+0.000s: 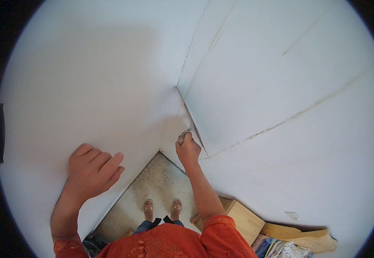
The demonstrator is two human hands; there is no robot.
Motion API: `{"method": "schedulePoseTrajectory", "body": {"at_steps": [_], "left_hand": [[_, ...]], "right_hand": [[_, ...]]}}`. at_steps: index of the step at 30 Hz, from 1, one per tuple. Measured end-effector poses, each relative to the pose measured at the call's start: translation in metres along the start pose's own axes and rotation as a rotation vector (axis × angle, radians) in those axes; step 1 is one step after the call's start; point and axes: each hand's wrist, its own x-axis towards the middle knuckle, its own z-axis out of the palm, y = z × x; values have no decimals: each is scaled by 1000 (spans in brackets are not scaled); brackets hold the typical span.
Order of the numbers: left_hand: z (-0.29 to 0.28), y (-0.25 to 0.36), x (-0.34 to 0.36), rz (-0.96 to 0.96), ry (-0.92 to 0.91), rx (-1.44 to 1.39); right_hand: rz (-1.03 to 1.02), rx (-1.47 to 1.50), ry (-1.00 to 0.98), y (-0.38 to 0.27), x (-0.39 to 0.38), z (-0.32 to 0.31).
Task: The person applies a substance to a wall with a trowel and moves a small wooden cabinet.
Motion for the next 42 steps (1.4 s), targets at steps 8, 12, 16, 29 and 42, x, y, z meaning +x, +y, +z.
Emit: {"method": "schedulePoseTrajectory", "body": {"at_steps": [8, 12, 16, 29, 42], "left_hand": [[-1, 3, -6, 13, 17, 2], [2, 1, -4, 33, 42, -9], [1, 2, -3, 33, 39, 1], [3, 5, -15, 17, 61, -36], [1, 10, -8, 10, 41, -27]], "right_hand": [[-122, 40, 244, -46, 38, -68], [-63, -17, 196, -43, 58, -65], [-27, -74, 77, -32, 33, -51], [12, -45, 47, -36, 19, -45], [2, 1, 99, -39, 28, -53]]}}
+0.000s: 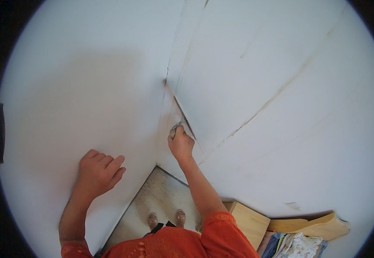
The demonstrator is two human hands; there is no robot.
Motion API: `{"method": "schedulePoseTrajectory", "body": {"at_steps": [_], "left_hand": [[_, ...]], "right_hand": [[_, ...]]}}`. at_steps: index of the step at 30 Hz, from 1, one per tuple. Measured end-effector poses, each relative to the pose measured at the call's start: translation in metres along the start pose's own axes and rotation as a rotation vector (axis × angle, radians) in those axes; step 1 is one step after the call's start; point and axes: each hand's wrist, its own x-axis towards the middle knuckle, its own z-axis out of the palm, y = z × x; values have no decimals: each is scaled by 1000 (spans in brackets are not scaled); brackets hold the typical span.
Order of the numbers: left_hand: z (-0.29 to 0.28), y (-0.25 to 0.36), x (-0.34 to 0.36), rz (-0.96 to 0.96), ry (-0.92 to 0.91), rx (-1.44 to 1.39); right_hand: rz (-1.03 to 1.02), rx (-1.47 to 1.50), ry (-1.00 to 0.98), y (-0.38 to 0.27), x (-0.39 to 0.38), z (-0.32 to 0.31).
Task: The person applies a substance to a wall with a trowel and moves a small wooden cabinet.
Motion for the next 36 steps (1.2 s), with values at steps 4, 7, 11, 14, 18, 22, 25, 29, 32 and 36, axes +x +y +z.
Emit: {"method": "schedulePoseTrajectory", "body": {"at_steps": [4, 7, 11, 14, 18, 22, 25, 29, 32, 36], "left_hand": [[-4, 0, -3, 29, -4, 19], [6, -4, -1, 57, 25, 47], [18, -14, 3, 122, 88, 108], [21, -5, 36, 116, 145, 150], [42, -4, 110, 158, 259, 317], [32, -28, 180, 148, 328, 652], [5, -47, 205, 63, 408, 812], [20, -71, 199, 63, 321, 914], [42, -57, 167, 53, 348, 931], [48, -51, 96, 43, 213, 914]], "right_hand": [[22, -27, -89, 15, -28, 32], [16, 30, -80, 23, -44, 51], [40, 78, -202, 28, -56, 51], [104, 108, -259, 44, -81, 46], [144, 174, -252, 50, -100, 18], [106, 188, -251, 51, -107, 5], [77, 192, -207, 40, -111, -11], [17, 180, -97, 28, -104, -15], [-72, 212, 45, 22, -118, -31], [-321, 314, 240, -27, -115, -78]]}}
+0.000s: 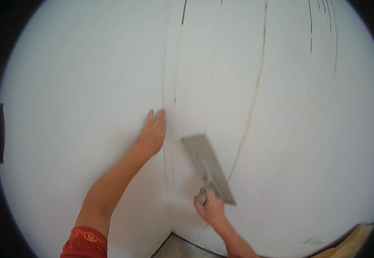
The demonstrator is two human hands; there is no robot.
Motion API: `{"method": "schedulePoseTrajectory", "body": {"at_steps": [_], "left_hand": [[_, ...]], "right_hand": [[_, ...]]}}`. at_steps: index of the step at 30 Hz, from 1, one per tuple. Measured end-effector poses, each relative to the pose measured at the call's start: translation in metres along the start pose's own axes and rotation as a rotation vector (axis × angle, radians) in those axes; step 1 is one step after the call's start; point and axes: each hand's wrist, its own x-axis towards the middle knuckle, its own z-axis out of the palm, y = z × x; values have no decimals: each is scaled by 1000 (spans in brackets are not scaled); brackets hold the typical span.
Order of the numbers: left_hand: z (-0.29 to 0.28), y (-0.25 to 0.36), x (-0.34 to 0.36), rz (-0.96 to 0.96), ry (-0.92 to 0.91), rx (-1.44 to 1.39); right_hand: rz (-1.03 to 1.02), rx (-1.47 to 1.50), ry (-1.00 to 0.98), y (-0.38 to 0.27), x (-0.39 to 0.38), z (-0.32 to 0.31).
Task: The person applies a substance to a wall with a trowel and moves a small wooden cabinet.
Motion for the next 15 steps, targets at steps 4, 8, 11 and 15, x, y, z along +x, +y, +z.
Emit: {"method": "schedulePoseTrajectory", "body": {"at_steps": [4, 8, 11, 15], "left_hand": [[16, 45, -121, 12, 110, -413], [-29, 63, -255, -34, 470, -635], [-66, 47, -352, -120, 600, -747], [-111, 3, -439, -362, 664, -711]], "right_hand": [[-156, -123, 76, -53, 31, -19], [-114, -336, 90, -150, 60, -42], [-224, -610, 203, -238, 63, -38], [-193, -859, 368, -318, 64, -62]]}}
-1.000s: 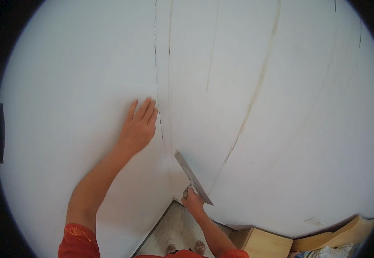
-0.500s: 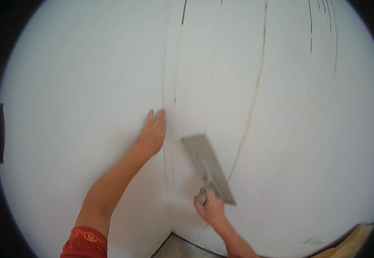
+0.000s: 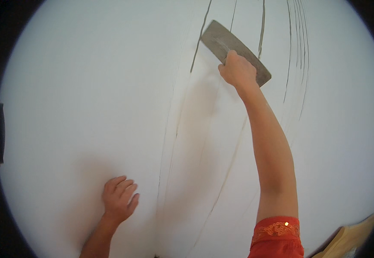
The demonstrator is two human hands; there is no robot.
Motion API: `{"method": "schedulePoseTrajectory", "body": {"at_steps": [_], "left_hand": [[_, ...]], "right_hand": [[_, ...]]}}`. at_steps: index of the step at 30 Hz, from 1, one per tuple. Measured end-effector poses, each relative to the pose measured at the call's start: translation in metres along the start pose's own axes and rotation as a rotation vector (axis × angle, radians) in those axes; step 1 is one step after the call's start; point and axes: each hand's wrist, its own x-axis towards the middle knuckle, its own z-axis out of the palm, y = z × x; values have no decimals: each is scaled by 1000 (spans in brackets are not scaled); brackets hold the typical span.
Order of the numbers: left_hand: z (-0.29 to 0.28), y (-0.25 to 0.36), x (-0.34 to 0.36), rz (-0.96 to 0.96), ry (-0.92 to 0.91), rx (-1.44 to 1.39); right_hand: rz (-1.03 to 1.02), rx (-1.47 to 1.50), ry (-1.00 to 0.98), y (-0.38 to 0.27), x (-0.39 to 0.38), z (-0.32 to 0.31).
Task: The person applies a substance to a wall with a trowel and moves a small wooden cabinet.
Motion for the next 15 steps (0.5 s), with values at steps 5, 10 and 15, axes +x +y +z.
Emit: {"method": "schedulePoseTrajectory", "body": {"at_steps": [5, 10, 15], "left_hand": [[16, 1, 57, 65, 109, -95], [18, 4, 83, 52, 0, -118], [14, 10, 113, 1, -36, -153]], "right_hand": [[27, -71, 180, 19, 91, -21], [23, -103, 83, 40, 125, 26], [-8, -93, 46, 68, 150, 42]]}}
